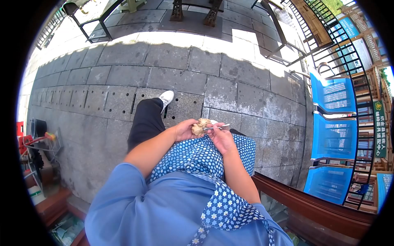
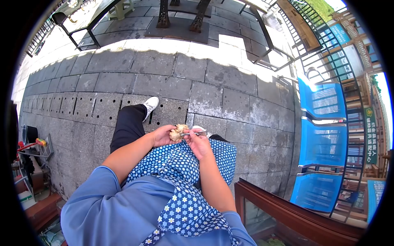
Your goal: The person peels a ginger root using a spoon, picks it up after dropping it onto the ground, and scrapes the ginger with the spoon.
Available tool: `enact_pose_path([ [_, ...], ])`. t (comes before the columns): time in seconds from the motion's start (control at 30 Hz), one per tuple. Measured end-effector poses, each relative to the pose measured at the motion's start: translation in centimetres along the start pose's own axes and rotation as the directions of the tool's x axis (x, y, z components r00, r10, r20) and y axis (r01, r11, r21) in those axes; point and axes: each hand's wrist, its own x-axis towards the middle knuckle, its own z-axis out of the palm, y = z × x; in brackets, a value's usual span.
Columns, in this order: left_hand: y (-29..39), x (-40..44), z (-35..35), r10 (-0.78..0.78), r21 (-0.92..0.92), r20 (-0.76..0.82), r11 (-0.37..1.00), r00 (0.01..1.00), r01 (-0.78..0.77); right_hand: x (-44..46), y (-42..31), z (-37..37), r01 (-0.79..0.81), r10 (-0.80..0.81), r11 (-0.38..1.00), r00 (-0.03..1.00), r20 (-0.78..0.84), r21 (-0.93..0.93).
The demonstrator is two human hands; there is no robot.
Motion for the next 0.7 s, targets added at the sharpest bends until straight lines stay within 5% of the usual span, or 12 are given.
enact_pose_path([
  [0.7,0.38,-0.43,0.38,-0.009,-0.054,0.028,0.999,1.0,0.01,0.11,0.07,-0.53,0.003,-0.003,0.998,1.0,-0.001,0.061],
])
